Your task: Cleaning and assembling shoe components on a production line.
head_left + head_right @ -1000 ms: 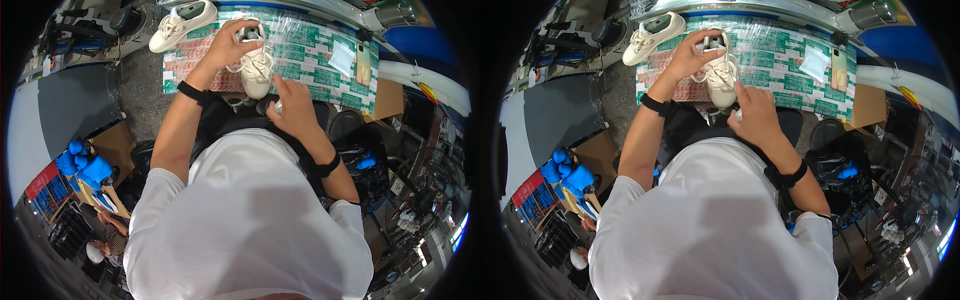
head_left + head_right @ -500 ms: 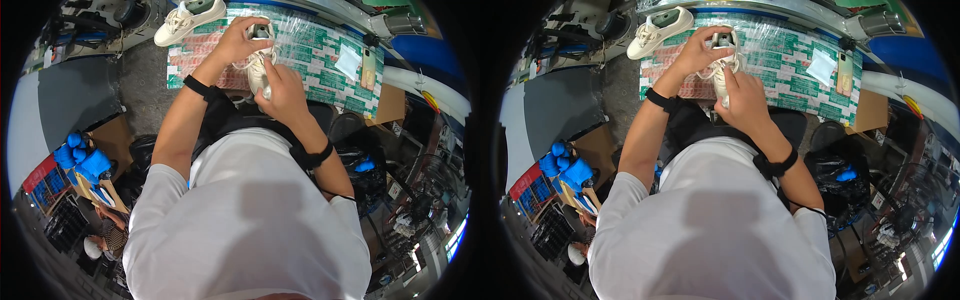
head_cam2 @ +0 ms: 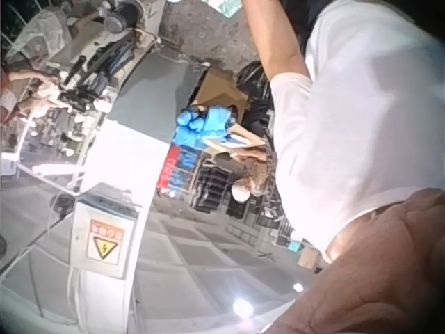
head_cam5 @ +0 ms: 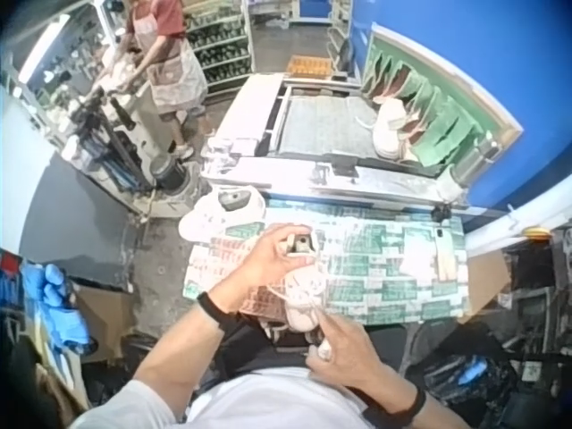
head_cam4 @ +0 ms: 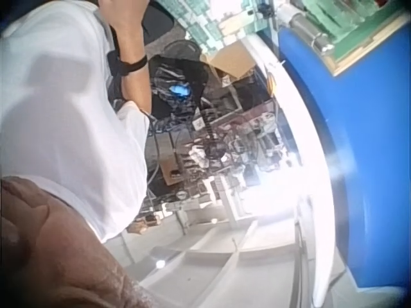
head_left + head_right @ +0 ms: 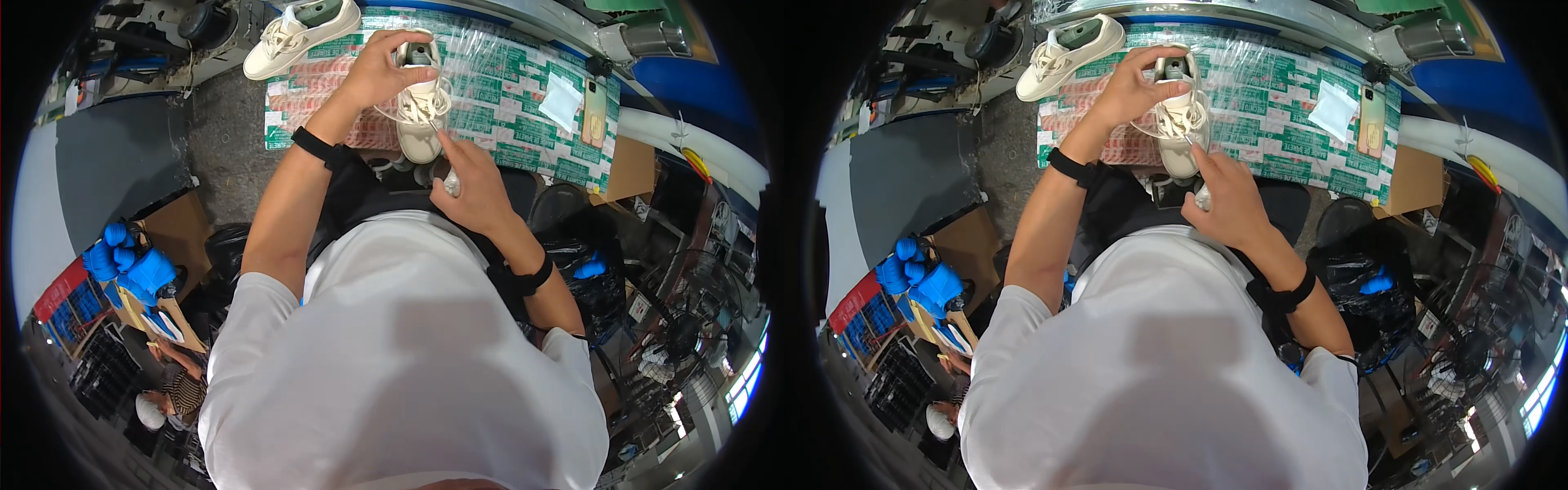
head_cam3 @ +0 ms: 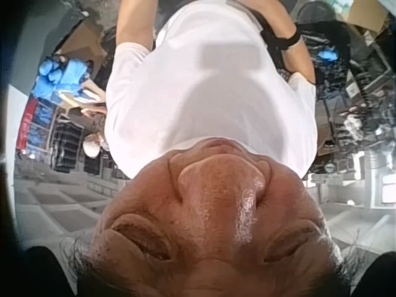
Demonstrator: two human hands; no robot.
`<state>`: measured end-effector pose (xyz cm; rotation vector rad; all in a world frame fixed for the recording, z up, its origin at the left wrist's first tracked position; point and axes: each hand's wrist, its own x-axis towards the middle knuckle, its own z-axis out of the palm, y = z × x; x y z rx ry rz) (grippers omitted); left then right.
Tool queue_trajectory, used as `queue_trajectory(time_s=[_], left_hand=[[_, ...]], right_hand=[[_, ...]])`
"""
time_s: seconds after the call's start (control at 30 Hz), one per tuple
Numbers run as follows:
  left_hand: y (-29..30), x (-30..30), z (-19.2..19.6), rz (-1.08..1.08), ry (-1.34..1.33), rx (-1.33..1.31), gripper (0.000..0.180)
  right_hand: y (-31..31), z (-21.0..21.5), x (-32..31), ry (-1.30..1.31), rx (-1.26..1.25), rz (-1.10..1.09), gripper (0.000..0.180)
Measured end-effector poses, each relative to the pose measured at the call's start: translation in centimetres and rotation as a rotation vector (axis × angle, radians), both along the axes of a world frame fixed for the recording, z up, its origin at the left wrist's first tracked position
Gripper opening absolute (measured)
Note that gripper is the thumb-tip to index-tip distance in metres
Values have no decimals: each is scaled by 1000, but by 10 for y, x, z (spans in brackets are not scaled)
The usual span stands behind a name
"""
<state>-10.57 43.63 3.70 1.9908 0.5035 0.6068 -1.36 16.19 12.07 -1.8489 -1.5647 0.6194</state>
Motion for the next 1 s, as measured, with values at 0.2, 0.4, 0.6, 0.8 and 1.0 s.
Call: queue_trajectory(time_s=[0.2, 0.4, 0.6, 0.8, 1.0], left_hand=[[3, -2, 9, -17, 33, -121, 63], [-8, 1, 22, 49, 55, -101, 65], [-28, -10, 25, 122, 114, 14, 73], [-98, -43, -17, 226, -29, -302, 81], [-12, -98, 53, 628, 152, 280, 92]], right_hand=[[50, -10, -25, -155, 134, 18, 71], [-11, 4, -47, 555, -197, 365, 61], [12, -8, 25, 51, 70, -236, 73], [51, -116, 101, -431, 44, -388, 86], [41, -91, 67, -346, 118, -300, 89]])
